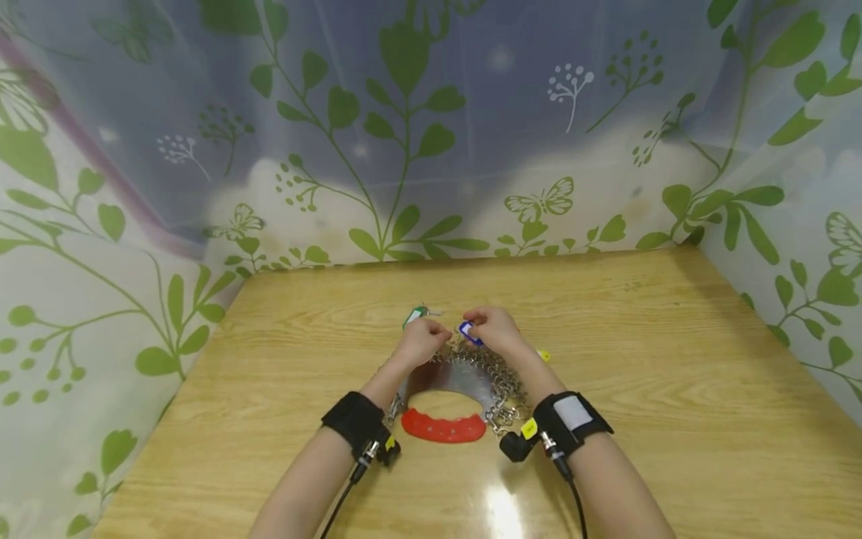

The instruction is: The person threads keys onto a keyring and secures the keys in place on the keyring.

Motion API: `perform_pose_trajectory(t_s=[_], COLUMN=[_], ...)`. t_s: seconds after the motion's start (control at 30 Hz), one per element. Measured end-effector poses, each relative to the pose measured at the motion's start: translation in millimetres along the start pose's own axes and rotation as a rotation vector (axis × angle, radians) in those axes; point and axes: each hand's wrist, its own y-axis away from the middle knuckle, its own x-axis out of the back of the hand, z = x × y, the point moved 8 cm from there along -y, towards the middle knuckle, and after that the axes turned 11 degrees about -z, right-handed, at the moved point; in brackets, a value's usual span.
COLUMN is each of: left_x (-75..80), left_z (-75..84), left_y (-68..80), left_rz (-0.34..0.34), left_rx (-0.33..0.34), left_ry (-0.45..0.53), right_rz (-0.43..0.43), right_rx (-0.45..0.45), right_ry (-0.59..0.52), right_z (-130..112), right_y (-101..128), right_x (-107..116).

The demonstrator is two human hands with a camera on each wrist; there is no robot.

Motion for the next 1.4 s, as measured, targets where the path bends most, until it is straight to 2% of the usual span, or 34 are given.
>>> perform_pose_trajectory(t_s=[0.17, 0.33, 0.53, 0.67, 0.77, 0.9, 1.1, 1.23, 1.33, 1.4], left_x=[1.4, 6.2, 10.0, 14.2, 18.1, 21.9, 19.9, 19.8, 17.0, 14.0], left_z=[0.8, 1.5, -1.8, -5.6, -9.3, -15.9, -19.2, -18.6, -19.1, -19.8], left_y=[2.2, 3.4, 2.4, 1.5, 1.6, 2.7, 0.6, -1.4, -2.7, -3.2], left_rz=[-0.027, -0.011, 0.009, 0.025, 0.038, 0.056, 0.041, 0.032, 0.002, -0.019], left_rx=[0.024, 0.015, -0.005, -0.010, -0.006, 0.021, 0.047, 0.079, 0.104, 0.113], left_ry=[0.032, 0.009, -0.018, -0.035, -0.083, -0.159, -0.200, -0.337, -0.457, -0.504], right_rz=[0.039, 0.052, 0.090, 0.106, 0.113, 0.131, 0.147, 0.151, 0.152, 0.150], right_rx=[0.039, 0.034, 0.053, 0.048, 0.031, 0.036, 0.051, 0.057, 0.048, 0.041], right_ry=[0.241, 0.311, 0.455, 0.507, 0.495, 0.543, 0.590, 0.615, 0.628, 0.632], right_z=[-16, -22, -21, -16, -11, -10, -11, -11, -11, -9], right_y=[-2, -7, -16, -19, -21, -24, -25, -26, -26, -26], right_x=[2, 2, 4, 5, 6, 6, 5, 5, 6, 6])
